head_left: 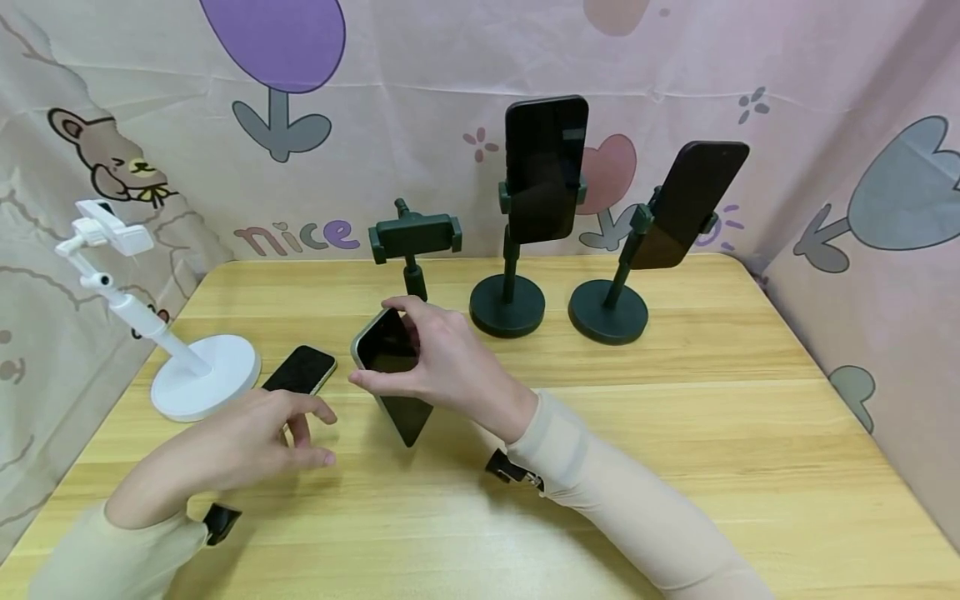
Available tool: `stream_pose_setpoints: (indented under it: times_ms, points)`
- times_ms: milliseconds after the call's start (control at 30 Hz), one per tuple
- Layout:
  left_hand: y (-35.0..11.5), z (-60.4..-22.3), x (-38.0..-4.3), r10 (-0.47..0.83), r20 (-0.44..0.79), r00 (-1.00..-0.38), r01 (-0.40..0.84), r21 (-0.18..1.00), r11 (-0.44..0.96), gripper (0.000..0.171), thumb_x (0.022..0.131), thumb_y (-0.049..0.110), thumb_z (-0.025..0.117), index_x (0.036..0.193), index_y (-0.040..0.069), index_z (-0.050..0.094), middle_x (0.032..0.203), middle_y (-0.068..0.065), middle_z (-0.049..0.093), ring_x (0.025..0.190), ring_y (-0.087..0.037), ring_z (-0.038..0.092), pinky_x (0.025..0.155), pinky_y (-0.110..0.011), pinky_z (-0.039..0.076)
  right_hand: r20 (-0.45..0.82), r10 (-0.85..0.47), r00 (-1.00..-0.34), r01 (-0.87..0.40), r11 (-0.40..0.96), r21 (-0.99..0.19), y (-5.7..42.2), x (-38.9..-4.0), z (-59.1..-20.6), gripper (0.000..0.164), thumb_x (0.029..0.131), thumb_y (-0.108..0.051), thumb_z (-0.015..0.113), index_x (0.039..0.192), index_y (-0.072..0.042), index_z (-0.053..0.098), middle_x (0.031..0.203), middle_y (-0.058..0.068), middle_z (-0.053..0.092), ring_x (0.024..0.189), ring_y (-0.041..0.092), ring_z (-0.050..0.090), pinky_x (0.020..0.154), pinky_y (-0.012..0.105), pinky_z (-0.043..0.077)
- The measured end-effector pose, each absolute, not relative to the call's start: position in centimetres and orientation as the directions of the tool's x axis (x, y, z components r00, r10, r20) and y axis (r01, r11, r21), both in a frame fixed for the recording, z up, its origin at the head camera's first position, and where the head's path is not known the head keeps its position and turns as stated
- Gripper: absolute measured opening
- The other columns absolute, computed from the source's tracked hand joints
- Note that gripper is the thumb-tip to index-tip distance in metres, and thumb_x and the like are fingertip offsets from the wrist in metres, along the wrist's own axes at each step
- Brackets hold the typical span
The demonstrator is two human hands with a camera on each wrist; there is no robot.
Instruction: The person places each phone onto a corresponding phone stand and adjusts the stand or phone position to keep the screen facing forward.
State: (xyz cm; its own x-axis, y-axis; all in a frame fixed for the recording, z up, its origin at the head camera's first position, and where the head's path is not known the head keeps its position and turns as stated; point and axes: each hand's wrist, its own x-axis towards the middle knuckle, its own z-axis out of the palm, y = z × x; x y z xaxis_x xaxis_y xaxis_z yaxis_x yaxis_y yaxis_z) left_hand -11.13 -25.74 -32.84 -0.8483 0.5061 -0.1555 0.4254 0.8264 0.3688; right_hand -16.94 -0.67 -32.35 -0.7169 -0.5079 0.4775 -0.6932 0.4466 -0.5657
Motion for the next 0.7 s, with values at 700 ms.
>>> stream_pose_setpoints:
  times_ms: [700]
  points:
    - [-24.1, -30.5, -12.7, 0.316, 0.229, -0.921, 0.389, 0.47, 0.793, 0.014, 0.088, 0.036, 0.069, 0.091, 0.023, 0.069, 0.071, 0.018, 0.063, 0.058, -0.002, 0.062, 0.051, -0.025, 0.049, 0.595, -0.422, -0.684, -0.722, 0.275, -0.635, 2.4, -14.7, -27.4, 0.07, 0.069, -0.04, 0.082, 0.123, -0.007, 0.053, 0.091, -0.004, 0.063, 0.079, 0.004, 0.062, 0.066, 0.018, 0.054]
